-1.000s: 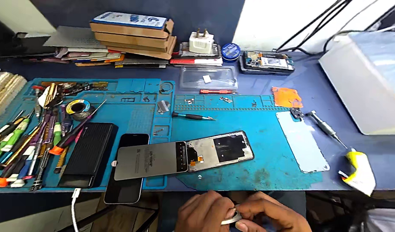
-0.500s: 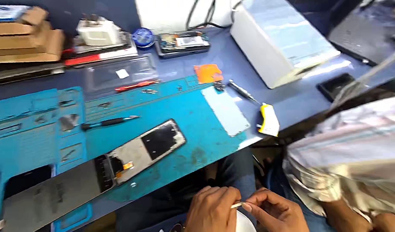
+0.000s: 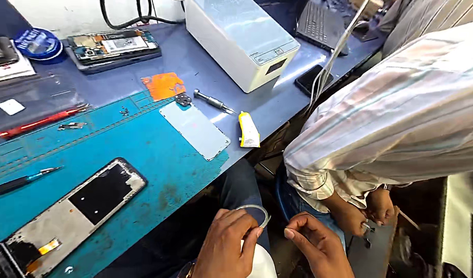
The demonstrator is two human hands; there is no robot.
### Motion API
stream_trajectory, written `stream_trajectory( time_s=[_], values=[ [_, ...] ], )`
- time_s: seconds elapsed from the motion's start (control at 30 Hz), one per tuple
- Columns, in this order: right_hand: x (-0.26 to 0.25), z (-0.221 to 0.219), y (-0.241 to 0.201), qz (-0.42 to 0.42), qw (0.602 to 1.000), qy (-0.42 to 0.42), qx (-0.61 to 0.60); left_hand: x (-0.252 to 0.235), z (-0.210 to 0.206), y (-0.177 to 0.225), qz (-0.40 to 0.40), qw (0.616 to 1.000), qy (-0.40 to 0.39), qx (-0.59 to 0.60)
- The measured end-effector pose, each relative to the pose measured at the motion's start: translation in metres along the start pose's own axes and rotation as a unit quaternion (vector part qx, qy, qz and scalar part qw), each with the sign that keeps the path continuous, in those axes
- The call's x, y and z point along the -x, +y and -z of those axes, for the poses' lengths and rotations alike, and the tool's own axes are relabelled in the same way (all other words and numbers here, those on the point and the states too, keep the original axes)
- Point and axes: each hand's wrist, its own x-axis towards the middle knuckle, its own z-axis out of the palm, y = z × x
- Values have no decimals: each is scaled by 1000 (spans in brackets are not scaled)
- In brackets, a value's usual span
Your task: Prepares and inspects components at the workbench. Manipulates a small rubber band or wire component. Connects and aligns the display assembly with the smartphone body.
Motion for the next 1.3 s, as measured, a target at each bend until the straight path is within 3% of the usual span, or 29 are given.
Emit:
stream_trajectory(
  time_s=[0.2, 0.73, 0.93, 1.3],
  values=[
    [2, -6, 7, 3, 993, 13, -117, -3, -2, 1, -43, 999, -16, 12],
    [5, -23, 10, 25, 984, 102, -146, -8, -9, 3, -49, 998, -12, -26],
    [9, -25, 11, 39, 979, 134, -147, -12, -19, 4, -49, 997, 27, -59],
    [10, -28, 19, 86, 969, 172, -156, -16, -20, 8, -37, 999, 32, -1]
  ],
)
